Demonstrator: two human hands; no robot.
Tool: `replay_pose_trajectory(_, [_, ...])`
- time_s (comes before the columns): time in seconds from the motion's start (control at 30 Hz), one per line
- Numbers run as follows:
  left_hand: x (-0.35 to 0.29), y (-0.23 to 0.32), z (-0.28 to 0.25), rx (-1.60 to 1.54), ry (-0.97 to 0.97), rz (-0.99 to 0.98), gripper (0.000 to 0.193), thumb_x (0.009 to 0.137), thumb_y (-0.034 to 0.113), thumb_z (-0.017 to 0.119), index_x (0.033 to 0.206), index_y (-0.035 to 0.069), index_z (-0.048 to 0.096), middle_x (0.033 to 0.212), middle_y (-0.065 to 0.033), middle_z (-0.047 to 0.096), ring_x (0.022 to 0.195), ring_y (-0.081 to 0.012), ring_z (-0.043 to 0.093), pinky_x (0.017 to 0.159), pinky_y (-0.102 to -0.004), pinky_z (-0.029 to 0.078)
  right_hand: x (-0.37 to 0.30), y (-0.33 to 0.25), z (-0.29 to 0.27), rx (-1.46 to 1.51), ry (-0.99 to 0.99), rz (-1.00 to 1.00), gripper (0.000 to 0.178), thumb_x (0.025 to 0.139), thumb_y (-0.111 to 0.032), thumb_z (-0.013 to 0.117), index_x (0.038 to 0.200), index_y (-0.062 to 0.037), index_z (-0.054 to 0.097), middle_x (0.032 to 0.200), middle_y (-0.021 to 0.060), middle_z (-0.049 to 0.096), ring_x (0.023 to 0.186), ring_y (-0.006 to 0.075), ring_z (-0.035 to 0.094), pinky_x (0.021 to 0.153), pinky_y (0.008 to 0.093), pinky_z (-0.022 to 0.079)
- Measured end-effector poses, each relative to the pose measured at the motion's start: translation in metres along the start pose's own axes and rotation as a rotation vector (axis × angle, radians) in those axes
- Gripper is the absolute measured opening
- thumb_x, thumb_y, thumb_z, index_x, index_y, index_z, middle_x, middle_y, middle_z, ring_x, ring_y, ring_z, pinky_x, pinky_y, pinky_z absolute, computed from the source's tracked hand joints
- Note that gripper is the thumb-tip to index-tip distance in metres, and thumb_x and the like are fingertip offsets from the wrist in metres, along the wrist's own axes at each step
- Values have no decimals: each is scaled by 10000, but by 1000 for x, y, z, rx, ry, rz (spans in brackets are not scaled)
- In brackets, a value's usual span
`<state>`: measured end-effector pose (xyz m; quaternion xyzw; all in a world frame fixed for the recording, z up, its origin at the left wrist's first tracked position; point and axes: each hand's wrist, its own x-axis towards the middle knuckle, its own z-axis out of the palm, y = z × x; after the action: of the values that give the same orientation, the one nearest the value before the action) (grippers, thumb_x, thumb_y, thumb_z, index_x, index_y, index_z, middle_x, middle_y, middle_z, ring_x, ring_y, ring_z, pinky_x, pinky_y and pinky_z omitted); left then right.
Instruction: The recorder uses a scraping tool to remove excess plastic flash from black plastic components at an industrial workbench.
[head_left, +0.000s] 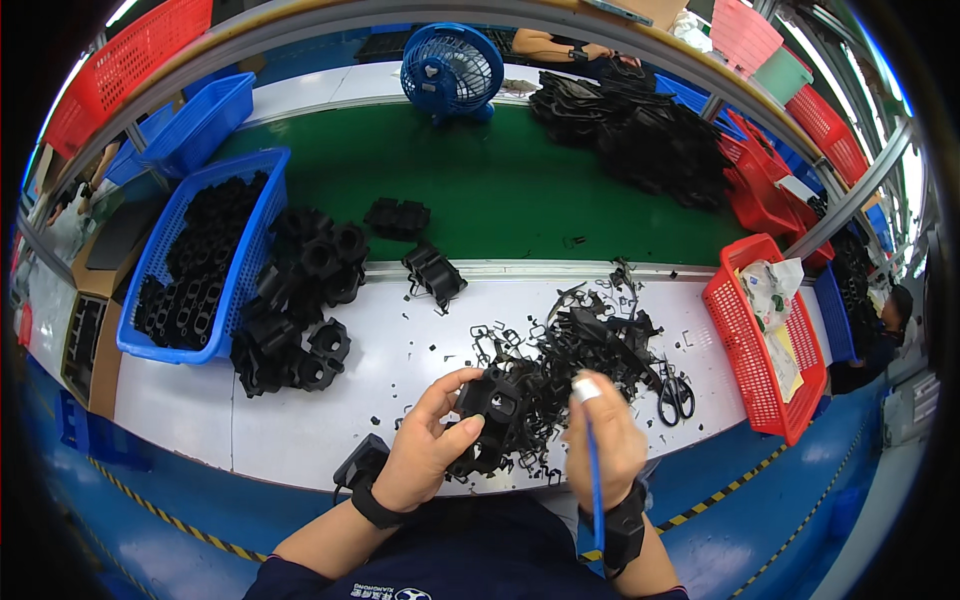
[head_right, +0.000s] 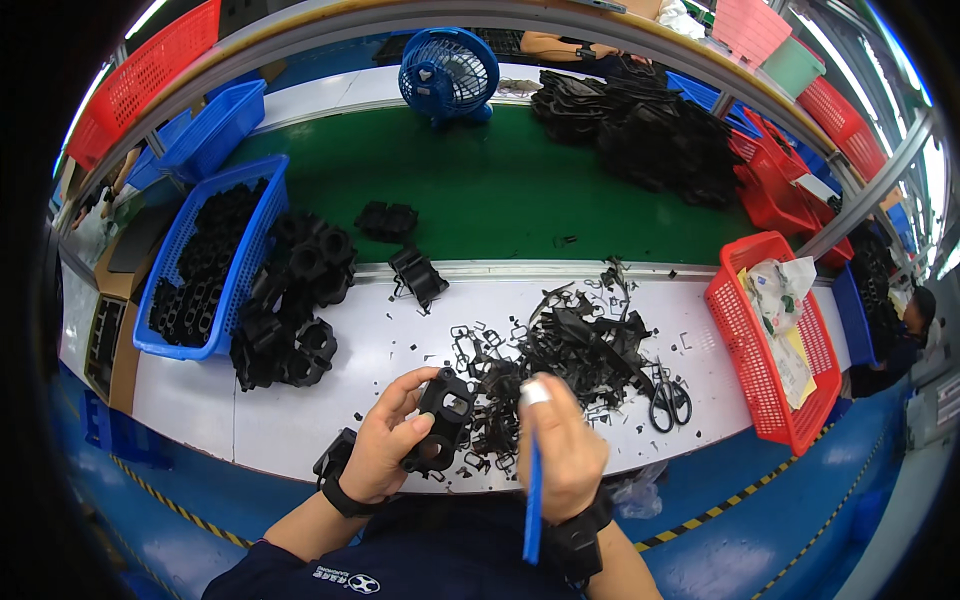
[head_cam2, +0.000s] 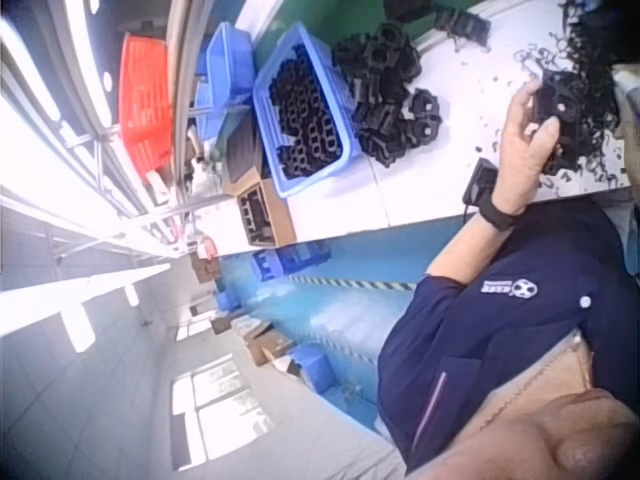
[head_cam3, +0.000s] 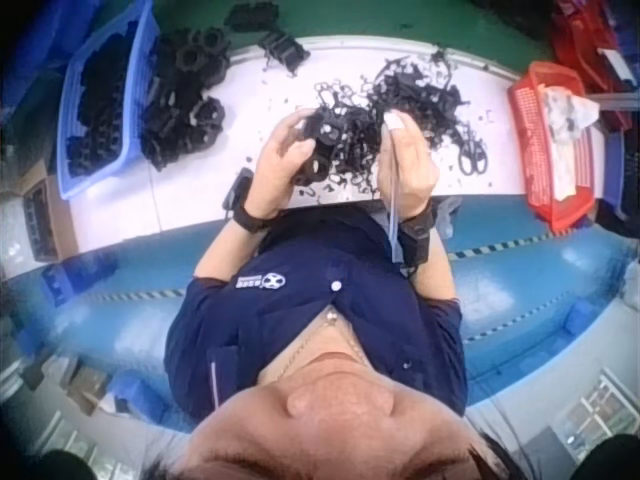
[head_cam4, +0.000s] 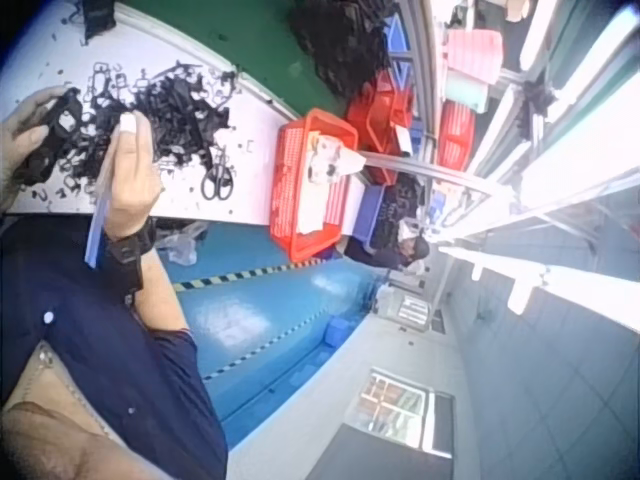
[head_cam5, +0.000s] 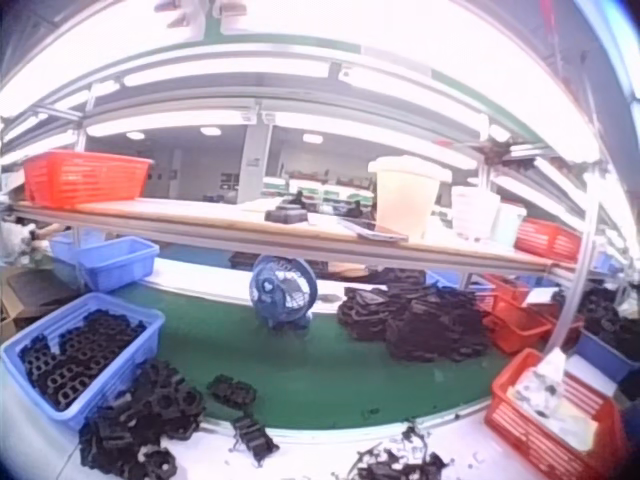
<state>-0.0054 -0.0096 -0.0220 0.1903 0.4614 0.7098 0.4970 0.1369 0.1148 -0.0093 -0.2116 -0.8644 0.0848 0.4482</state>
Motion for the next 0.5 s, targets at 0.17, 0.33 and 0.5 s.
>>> replay_pose_trajectory(0.17, [-1,0,-9,-99,-55,-33,532,845,134,571,1337,60,383,1153,-122,520,994,-141,559,793,-241,507,4,41,-18,222,-87,494,179,829,-15,636,1003,27,632,995,122,604,673,99,550,543,231,446])
replay_pose_trajectory(0.33, [-2,3,-6,17,-93,-56,686,780,311,648,1344,40,368,1155,-107,534,1020,-166,562,818,-274,495,16,-19,-41,811,-251,834,182,815,-7,658,996,12,660,872,54,596,656,63,496,526,200,376])
replay_pose_trajectory(0.5, [0,1,-9,104,-206,73,606,805,135,601,1353,27,364,1235,-101,456,1091,-166,489,921,-301,418,17,-29,-37,857,-393,746,157,795,-48,691,941,7,672,784,54,615,616,77,508,544,204,387])
